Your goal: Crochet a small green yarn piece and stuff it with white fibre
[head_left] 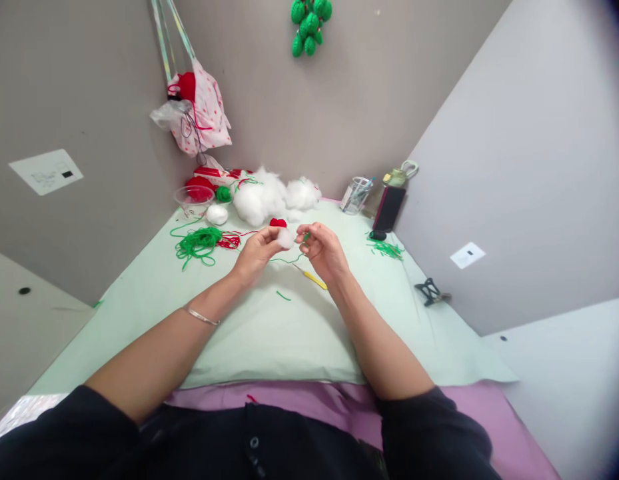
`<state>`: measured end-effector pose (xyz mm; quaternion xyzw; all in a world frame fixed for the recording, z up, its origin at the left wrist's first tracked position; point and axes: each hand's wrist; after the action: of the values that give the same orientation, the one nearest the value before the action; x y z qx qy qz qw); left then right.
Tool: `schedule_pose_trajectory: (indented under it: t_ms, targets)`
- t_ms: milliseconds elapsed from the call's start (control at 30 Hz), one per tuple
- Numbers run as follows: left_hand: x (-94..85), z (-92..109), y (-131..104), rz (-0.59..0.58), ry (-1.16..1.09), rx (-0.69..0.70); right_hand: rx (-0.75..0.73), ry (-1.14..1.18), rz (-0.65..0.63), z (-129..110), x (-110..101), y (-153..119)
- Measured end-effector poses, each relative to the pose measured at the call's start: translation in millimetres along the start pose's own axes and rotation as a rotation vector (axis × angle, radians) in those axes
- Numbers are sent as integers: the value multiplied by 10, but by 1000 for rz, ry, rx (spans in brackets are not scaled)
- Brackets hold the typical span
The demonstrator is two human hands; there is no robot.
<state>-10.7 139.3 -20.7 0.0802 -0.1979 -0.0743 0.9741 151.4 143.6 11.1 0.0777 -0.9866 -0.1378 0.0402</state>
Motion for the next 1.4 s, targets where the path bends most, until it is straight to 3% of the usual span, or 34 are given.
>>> schedule_pose_trajectory:
  t_ms: [233, 467, 800, 1167, 1400]
  targets:
    - [-68, -26, 7, 12, 102, 104, 108, -45, -35, 38, -45, 8]
    - [-70, -35, -25, -3, 175, 80, 131, -219, -219, 75, -72, 2]
    - [-68, 53, -5, -64, 139, -20, -3, -399, -95, 137, -55, 22]
    - [-88, -91, 48, 81, 168, 128, -102, -439, -176, -47, 186, -151]
    - [-64, -127, 10, 131, 169, 172, -42, -408, -82, 93, 192, -76]
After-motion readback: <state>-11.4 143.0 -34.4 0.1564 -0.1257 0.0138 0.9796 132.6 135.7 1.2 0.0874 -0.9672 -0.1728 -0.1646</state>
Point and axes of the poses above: each hand's wrist, its own y-axis towards the middle knuckle, its own x-axis out of the palm, z = x × y, and after that the axes turned 2 degrees about -x, right-handed
